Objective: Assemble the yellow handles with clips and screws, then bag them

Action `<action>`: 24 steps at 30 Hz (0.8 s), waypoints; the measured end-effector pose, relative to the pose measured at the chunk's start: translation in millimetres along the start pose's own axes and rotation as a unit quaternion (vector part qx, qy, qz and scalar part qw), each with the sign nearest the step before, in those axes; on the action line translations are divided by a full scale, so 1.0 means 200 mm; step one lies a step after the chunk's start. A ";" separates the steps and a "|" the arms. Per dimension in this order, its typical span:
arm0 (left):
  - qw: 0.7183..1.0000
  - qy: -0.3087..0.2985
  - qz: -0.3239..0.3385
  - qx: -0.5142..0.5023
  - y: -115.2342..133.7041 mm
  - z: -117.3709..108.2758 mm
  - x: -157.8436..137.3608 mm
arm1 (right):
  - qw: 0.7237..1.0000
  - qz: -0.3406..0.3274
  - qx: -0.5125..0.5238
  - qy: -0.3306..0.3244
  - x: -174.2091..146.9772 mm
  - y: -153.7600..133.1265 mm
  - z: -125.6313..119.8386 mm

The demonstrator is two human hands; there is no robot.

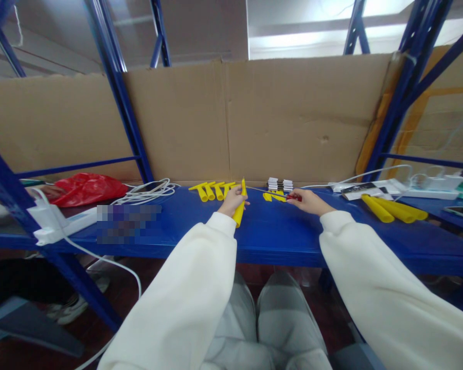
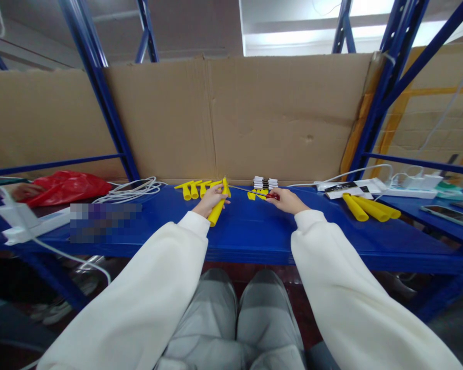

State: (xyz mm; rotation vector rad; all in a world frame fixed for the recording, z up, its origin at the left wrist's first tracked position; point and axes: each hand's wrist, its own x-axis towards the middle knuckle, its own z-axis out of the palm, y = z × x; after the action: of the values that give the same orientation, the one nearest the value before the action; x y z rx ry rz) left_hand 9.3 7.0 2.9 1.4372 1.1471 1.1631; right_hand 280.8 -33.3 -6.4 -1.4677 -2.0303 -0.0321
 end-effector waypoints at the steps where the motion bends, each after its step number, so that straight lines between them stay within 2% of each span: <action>1: 1.000 -0.002 -0.001 0.001 0.00 0.00 0.00 | 1.000 0.006 0.003 0.002 0.00 0.00 0.00; 8: 1.000 -0.014 -0.002 0.014 -0.01 -0.01 0.01 | 0.998 0.043 -0.035 0.017 -0.01 -0.03 -0.01; 19: 1.000 -0.009 -0.011 0.015 0.00 0.00 -0.01 | 0.999 0.010 -0.019 -0.039 -0.01 -0.04 -0.01; 24: 1.000 -0.004 -0.022 0.021 0.00 0.00 -0.01 | 0.999 -0.007 0.015 -0.028 0.00 0.00 0.01</action>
State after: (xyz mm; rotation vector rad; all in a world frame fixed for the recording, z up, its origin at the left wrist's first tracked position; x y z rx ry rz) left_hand 9.3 5.5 3.5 1.4408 1.1978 1.1080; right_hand 279.9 -33.1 -7.6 -1.4506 -2.0774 0.0356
